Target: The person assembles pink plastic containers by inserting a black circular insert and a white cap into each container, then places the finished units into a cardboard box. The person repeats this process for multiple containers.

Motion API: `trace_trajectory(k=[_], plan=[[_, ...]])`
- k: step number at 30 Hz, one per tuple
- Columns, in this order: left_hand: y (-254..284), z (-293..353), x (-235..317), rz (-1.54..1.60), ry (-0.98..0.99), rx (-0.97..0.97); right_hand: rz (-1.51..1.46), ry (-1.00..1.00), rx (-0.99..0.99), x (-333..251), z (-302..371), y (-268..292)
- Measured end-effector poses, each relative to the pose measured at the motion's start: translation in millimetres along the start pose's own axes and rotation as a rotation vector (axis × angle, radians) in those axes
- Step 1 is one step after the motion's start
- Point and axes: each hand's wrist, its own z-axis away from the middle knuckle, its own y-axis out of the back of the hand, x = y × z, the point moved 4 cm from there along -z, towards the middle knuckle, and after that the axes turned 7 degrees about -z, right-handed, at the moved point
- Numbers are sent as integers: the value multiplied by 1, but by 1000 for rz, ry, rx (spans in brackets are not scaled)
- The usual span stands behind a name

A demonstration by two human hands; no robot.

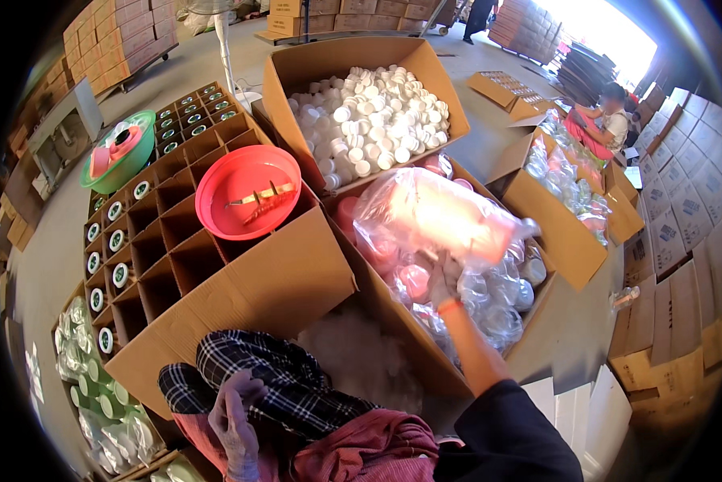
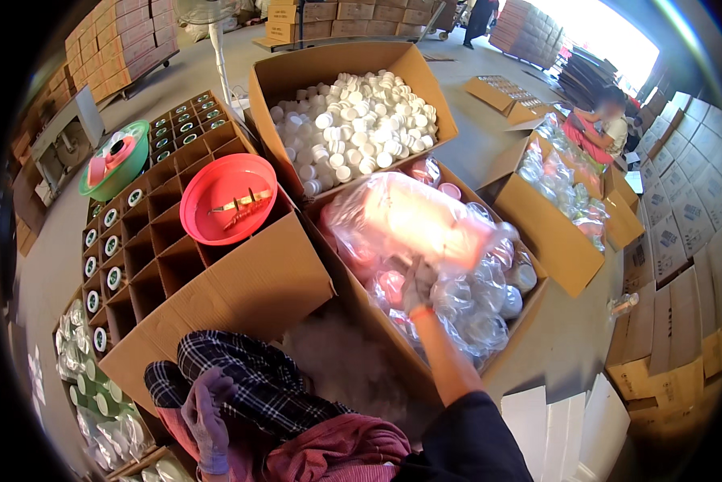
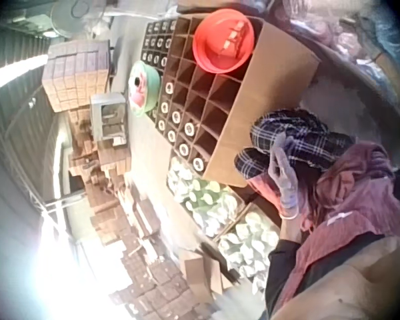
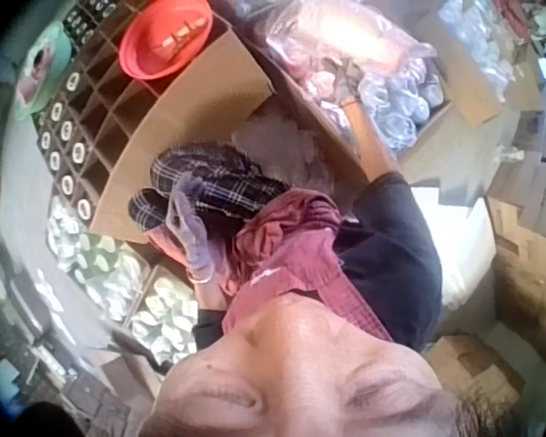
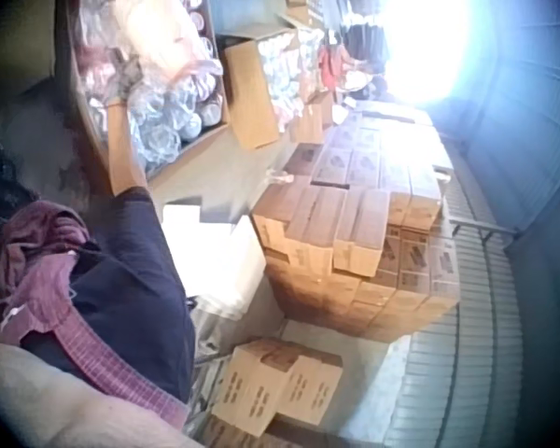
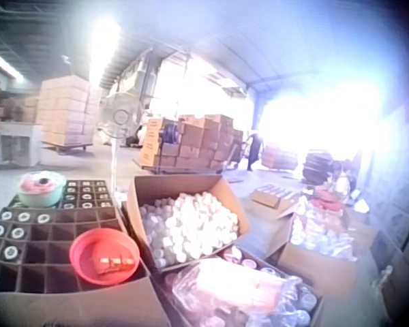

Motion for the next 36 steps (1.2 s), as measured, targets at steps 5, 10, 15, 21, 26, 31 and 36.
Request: trace_trajectory(k=[5, 10, 15, 21, 26, 31, 36], plan=[[18, -10, -27, -68, 102, -15, 1381, 284, 318, 27, -122, 28], [15, -23, -35, -83, 134, 61, 1560, 219, 31, 83, -135, 1], [3, -40, -33, -94, 254, 16, 2255, 110, -470, 125, -182, 35], [10, -26, -23, -79, 371, 82, 1909, 362, -1330, 34, -137, -51], [10, -37, -22, -149, 351, -18, 1635, 130, 22, -31, -251, 57], [17, -33, -28, -113, 425, 53, 1378, -68, 252, 33, -266, 82], [21, -35, -36, 25, 401, 79, 691, -216, 52, 46, -256, 83]])
